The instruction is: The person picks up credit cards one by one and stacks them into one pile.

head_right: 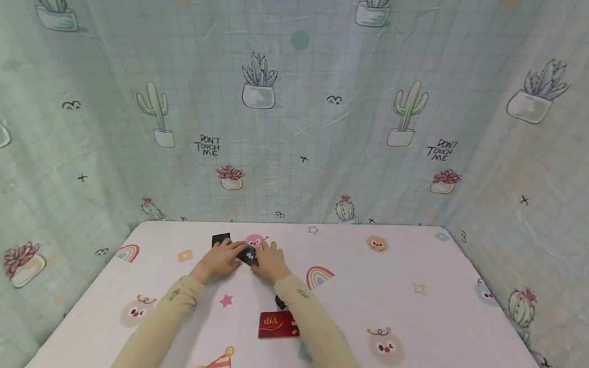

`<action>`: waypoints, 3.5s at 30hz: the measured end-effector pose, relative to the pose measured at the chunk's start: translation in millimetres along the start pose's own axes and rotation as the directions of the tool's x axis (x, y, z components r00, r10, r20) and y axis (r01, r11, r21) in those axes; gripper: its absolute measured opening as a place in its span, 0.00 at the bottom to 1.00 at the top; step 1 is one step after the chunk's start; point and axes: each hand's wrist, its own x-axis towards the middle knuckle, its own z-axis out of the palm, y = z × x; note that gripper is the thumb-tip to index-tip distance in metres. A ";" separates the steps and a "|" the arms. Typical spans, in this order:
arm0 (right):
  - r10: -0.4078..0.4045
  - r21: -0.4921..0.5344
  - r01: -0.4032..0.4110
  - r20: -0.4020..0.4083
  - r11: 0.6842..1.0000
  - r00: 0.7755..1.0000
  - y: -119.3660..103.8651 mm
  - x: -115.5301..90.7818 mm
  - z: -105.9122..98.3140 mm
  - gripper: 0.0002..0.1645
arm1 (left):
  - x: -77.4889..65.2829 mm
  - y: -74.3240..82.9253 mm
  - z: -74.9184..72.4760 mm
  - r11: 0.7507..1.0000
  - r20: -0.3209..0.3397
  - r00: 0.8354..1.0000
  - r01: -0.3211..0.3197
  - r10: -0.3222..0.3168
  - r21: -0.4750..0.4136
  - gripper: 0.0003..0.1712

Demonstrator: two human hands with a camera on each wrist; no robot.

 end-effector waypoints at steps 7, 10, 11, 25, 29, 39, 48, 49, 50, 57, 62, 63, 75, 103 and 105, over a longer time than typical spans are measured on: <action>-0.053 0.060 0.047 0.098 0.997 0.994 5.6 -1.5 -8.0 0.29 | -0.9 -0.5 2.7 1.000 0.045 0.999 0.004 -0.003 -0.027 0.28; -0.060 0.077 0.052 0.111 0.996 0.992 8.0 -2.9 -9.6 0.30 | -1.3 0.2 2.4 0.999 0.040 0.999 -0.014 0.015 -0.036 0.27; -0.062 0.078 0.054 0.112 0.995 0.992 9.0 -3.1 -9.8 0.30 | -1.3 0.5 2.2 0.999 0.035 0.999 -0.023 0.025 -0.040 0.27; -0.071 0.060 0.064 0.126 0.996 0.989 19.3 -2.2 -5.8 0.34 | -1.9 6.1 1.3 0.990 0.024 0.993 -0.118 0.116 0.072 0.32; -0.087 0.070 0.078 0.126 0.994 0.988 22.7 -1.4 -5.0 0.33 | -2.2 7.2 0.1 0.993 0.056 0.994 -0.099 0.095 0.066 0.33; -0.081 0.054 0.073 0.150 0.996 0.985 28.7 -1.0 -9.1 0.32 | -2.1 7.1 -3.1 1.000 0.096 0.995 -0.017 0.019 -0.016 0.35; -0.095 0.037 0.091 0.158 0.995 0.983 27.4 -1.7 -11.5 0.33 | -6.5 7.7 -5.6 0.996 0.104 0.994 -0.006 0.015 -0.088 0.34; -0.094 0.039 0.089 0.159 0.995 0.983 27.4 -2.0 -11.8 0.33 | -6.6 7.7 -5.5 0.996 0.107 0.994 -0.006 0.015 -0.090 0.34; -0.094 0.040 0.089 0.159 0.995 0.983 27.3 -2.2 -12.0 0.33 | -6.7 7.8 -5.3 0.996 0.111 0.994 -0.005 0.015 -0.092 0.34; -0.129 0.023 0.127 0.121 0.992 0.984 28.3 -2.8 -9.3 0.33 | -5.4 6.2 -0.1 0.998 0.102 0.995 -0.013 0.020 -0.069 0.35; -0.139 0.011 0.138 0.098 0.990 0.985 29.2 -2.4 -5.8 0.32 | -5.1 5.1 2.3 0.998 0.090 0.996 -0.021 0.026 -0.057 0.36; -0.137 0.007 0.137 0.093 0.990 0.986 29.3 -2.4 -5.9 0.31 | -5.2 4.9 2.5 0.998 0.087 0.996 -0.022 0.027 -0.059 0.36; -0.133 0.020 0.132 0.067 0.991 0.989 31.4 -8.5 -13.0 0.30 | -5.5 7.0 0.0 0.997 0.076 0.997 -0.026 0.031 -0.071 0.36; -0.205 0.025 0.204 0.044 0.979 0.978 42.4 -15.7 -10.8 0.33 | -9.2 15.9 -3.4 0.998 -0.023 0.998 -0.062 0.062 -0.016 0.33; -0.213 0.017 0.213 0.037 0.977 0.976 42.6 -17.2 -10.0 0.33 | -10.4 16.3 -2.3 0.997 -0.036 0.996 -0.079 0.079 0.004 0.32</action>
